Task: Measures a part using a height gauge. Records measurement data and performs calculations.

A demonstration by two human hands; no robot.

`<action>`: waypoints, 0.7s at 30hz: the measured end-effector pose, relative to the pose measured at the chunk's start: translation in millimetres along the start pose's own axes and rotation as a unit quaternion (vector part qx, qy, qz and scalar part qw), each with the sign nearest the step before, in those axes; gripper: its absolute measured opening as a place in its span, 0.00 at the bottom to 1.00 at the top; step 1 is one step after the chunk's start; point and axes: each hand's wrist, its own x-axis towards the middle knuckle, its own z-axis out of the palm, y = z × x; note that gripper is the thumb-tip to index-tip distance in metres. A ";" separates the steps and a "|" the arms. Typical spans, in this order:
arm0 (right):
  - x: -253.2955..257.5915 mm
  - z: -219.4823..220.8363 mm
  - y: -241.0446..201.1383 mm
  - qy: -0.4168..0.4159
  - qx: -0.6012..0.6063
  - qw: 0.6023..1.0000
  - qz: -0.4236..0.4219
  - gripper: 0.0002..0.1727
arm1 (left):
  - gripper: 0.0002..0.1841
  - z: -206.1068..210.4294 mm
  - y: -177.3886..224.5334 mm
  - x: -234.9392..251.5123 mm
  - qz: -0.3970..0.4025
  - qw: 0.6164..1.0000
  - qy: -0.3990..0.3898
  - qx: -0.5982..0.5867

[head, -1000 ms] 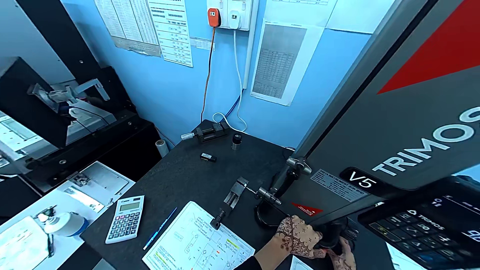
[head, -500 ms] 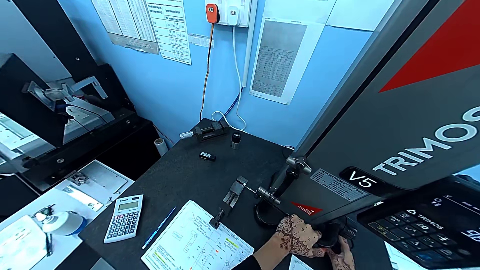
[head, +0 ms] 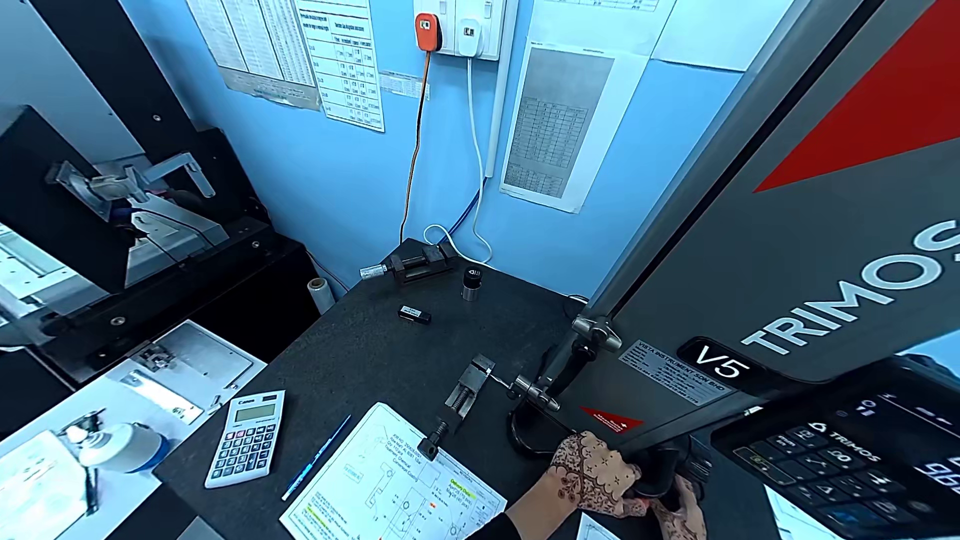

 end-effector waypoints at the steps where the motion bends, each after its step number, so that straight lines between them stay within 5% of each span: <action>1: -0.1 -0.4 -2.5 0.000 0.002 1.000 0.000 0.41 | 0.26 -17.6 3.6 1.0 -0.010 0.998 -0.055 -0.012; 3: -0.5 -0.7 -6.8 0.002 0.007 1.000 -0.001 0.41 | 0.29 -48.5 8.7 6.3 -0.028 0.985 -0.163 -0.049; 6: -1.2 0.1 -6.1 0.005 0.013 1.000 -0.008 0.41 | 0.27 -25.1 5.1 2.2 -0.019 0.997 -0.060 -0.044; 9: -1.3 -0.5 -8.0 0.003 0.010 1.000 -0.006 0.41 | 0.31 -69.5 14.4 3.8 -0.046 0.979 -0.185 -0.076; 12: -1.0 0.0 -9.7 0.004 0.004 1.000 -0.006 0.39 | 0.30 -85.7 17.4 -0.4 -0.045 0.975 -0.199 -0.087; 16: -1.4 -0.6 -10.1 0.003 0.008 1.000 -0.006 0.40 | 0.30 -56.5 9.1 2.6 -0.019 0.989 -0.135 -0.062; 21: -1.0 -0.5 -11.6 0.003 0.015 1.000 -0.009 0.39 | 0.30 -73.0 14.4 3.0 -0.032 0.981 -0.181 -0.067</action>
